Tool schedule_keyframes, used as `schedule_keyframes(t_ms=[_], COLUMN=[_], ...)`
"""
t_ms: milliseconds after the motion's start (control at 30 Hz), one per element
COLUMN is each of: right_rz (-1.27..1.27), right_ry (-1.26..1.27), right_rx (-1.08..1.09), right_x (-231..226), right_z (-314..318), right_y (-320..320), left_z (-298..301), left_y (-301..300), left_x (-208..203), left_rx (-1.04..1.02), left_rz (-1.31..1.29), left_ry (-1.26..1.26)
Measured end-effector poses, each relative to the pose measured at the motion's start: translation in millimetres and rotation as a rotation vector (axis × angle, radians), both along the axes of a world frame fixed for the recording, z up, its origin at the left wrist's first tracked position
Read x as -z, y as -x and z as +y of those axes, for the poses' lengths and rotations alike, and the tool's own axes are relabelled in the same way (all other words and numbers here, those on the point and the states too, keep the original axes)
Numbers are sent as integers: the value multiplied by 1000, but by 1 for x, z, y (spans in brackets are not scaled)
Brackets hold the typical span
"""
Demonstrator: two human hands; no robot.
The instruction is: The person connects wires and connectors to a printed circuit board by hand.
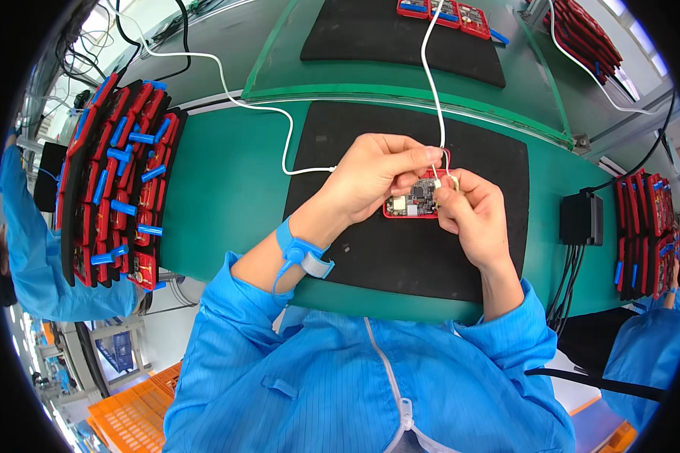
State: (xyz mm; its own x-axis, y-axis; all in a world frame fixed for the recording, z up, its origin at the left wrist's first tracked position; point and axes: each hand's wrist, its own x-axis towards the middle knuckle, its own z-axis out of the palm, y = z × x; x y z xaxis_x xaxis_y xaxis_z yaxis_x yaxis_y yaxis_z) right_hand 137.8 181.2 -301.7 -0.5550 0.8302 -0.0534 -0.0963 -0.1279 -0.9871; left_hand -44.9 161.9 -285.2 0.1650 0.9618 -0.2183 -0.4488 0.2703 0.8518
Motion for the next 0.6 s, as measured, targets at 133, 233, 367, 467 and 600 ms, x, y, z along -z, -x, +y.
schedule_keyframes(t_ms=[133, 233, 367, 467, 600], right_rz=[45, -60, -3, 24, 23], right_ry=[63, -51, -39, -64, -118], right_rx=[21, 43, 46, 112, 173], right_x=[-6, -2, -1, 3, 5], right_z=[-4, -3, -6, -6, -7], right_y=[2, 1, 3, 2, 3], left_z=[-3, -7, -9, -8, -8], left_y=[-2, -8, -14, -17, -19], left_x=[-5, -8, -1, 4, 5], left_rx=[-88, -126, -223, -290, -282], left_rz=[150, 298, 426, 466, 474], left_ry=[-60, -145, -307, -425, -407])
